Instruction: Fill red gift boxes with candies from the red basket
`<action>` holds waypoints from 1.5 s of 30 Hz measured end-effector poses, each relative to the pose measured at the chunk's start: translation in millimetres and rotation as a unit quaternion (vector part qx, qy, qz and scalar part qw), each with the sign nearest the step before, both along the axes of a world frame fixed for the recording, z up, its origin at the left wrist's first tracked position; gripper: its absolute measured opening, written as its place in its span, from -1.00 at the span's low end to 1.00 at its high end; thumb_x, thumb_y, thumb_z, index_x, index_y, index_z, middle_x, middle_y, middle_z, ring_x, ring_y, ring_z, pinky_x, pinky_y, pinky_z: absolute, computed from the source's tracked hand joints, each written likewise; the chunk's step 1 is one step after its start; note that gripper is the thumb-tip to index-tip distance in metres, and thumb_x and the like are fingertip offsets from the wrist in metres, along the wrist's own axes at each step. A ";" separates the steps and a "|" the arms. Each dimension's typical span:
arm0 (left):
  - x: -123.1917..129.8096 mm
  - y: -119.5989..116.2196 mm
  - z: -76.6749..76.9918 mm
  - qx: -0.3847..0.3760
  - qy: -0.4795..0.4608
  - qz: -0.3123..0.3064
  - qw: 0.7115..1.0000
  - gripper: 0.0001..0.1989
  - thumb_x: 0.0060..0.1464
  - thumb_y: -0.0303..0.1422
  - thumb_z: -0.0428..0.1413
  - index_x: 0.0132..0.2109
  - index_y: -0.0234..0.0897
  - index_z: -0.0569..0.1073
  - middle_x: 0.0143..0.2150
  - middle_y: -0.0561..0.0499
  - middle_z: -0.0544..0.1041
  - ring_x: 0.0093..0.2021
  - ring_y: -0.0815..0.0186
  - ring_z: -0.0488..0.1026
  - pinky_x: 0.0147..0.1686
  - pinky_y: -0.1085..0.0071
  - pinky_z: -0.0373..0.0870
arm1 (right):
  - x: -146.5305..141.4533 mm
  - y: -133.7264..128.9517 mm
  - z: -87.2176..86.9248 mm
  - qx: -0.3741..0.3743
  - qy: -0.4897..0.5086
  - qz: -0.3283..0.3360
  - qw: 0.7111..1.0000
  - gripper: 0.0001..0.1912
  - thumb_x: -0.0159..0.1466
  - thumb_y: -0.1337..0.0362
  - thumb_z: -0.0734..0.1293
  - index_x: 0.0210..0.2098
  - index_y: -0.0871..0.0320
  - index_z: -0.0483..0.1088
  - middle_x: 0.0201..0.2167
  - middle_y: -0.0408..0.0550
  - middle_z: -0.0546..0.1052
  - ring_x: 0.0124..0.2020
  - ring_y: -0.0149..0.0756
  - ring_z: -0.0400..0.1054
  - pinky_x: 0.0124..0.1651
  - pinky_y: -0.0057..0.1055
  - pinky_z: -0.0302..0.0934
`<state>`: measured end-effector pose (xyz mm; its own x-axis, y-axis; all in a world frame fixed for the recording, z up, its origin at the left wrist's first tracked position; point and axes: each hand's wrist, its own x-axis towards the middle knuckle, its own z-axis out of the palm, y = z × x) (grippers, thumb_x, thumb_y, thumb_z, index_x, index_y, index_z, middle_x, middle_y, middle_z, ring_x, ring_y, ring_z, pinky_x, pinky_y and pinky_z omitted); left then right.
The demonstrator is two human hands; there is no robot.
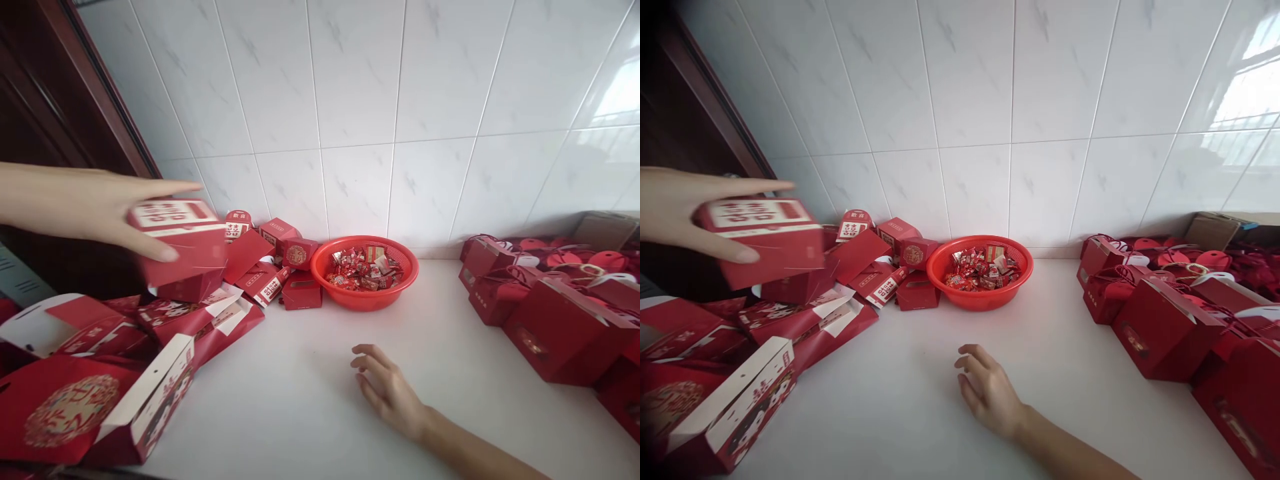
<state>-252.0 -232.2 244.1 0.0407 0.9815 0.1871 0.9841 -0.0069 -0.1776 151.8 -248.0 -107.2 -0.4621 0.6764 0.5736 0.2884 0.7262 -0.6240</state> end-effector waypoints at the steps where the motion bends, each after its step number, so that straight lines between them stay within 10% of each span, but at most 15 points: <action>1: 34.0 -2.4 -1.5 -0.021 0.020 -0.059 0.998 0.16 -0.23 0.15 0.21 0.46 -0.18 0.06 0.18 0.14 0.45 0.13 -0.06 0.43 0.20 0.04 0.24 | 2.2 3.9 2.5 -0.062 0.028 0.001 0.998 -0.81 0.43 0.21 0.18 -0.11 0.09 0.40 -0.05 0.12 0.53 -0.22 -0.23 0.51 -0.11 -0.22 0.46; 4: 139.1 -9.4 -42.2 -0.019 0.009 -0.305 0.952 0.06 -0.13 -0.12 0.33 0.47 0.04 0.03 0.35 0.02 0.30 0.17 0.01 0.44 0.13 0.25 0.37 | 15.0 19.8 13.0 -0.235 0.135 0.026 0.962 -0.59 0.44 -0.06 0.16 -0.04 0.10 0.41 -0.14 0.09 0.58 -0.32 -0.24 0.51 -0.16 -0.21 0.46; 8: 222.6 -3.1 -137.8 0.001 0.004 -0.565 0.825 -0.17 -0.03 -0.54 0.25 0.34 0.15 0.27 0.36 -0.05 0.31 0.35 0.01 0.26 0.31 0.13 0.24 | 43.3 37.0 32.9 -0.299 0.229 0.132 0.917 -0.19 0.32 -0.39 -0.05 0.25 -0.02 0.29 0.08 0.16 0.53 -0.06 -0.02 0.54 -0.08 -0.01 0.45; 14: 240.1 32.5 -219.8 0.062 0.018 -0.619 0.783 -0.25 0.07 -0.47 0.21 0.38 -0.02 0.22 0.32 -0.24 0.33 0.38 -0.04 0.19 0.36 -0.16 0.07 | 69.1 44.6 43.9 -0.276 0.264 0.144 0.913 -0.20 0.15 -0.24 0.43 0.26 -0.04 0.28 0.28 0.11 0.40 0.27 0.06 0.32 0.22 0.07 0.28; 18: 249.4 28.2 -222.3 0.027 -0.059 -0.581 0.811 -0.25 0.11 -0.11 0.19 0.37 -0.30 0.24 0.31 -0.34 0.36 0.31 -0.10 0.28 0.36 -0.15 0.08 | 66.9 45.4 34.3 -0.285 0.250 0.094 0.921 -0.08 0.12 -0.12 0.51 0.35 -0.04 0.13 0.30 0.14 0.36 0.24 0.03 0.34 0.21 0.06 0.30; 25: 269.8 27.5 -190.7 -0.111 -0.045 -0.443 0.889 -0.74 0.07 -0.16 0.17 -0.24 -0.25 0.59 -0.19 -0.19 0.61 -0.07 -0.04 0.55 0.09 -0.03 0.37 | 60.5 38.1 34.8 -0.218 0.178 0.024 0.959 -0.08 0.20 -0.11 0.46 0.40 -0.07 -0.01 0.13 0.11 0.47 0.11 -0.05 0.43 0.17 0.00 0.33; 30: 285.7 26.0 -181.5 -0.121 -0.027 -0.366 0.922 -0.66 -0.17 -0.10 0.37 -0.42 -0.28 0.53 -0.28 -0.19 0.56 -0.26 -0.01 0.55 -0.16 0.10 0.44 | 62.3 34.8 37.6 -0.217 0.180 0.038 0.959 -0.27 0.33 -0.17 0.28 0.37 -0.11 0.02 0.18 0.09 0.42 0.17 -0.05 0.40 0.16 -0.02 0.34; 36: 290.3 23.0 -202.2 0.007 -0.030 -0.373 0.927 -0.55 -0.05 0.05 0.30 -0.28 -0.28 0.54 -0.27 -0.14 0.54 -0.19 0.03 0.53 0.15 -0.11 0.26 | 59.4 29.7 37.2 -0.110 0.166 -0.021 0.980 -0.01 0.21 -0.10 0.46 0.43 -0.11 -0.13 0.36 0.14 0.23 0.34 0.01 0.20 0.35 0.07 0.12; 45: 268.6 23.6 -249.0 0.092 -0.134 -0.415 0.895 -0.68 0.10 -0.15 0.26 -0.45 -0.25 0.44 -0.42 -0.01 0.48 -0.33 0.20 0.49 0.14 0.06 0.34 | 54.9 30.3 37.4 -0.105 0.150 -0.024 0.983 -0.16 0.27 -0.10 0.40 0.38 -0.10 -0.04 0.25 0.09 0.35 0.30 -0.04 0.26 0.36 0.05 0.14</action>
<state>16.7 -208.6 -4.9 0.6713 0.5855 0.4544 0.6608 -0.7505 -0.0093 206.7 -217.7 -69.8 -0.2577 0.8113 0.5248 0.0986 0.5624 -0.8210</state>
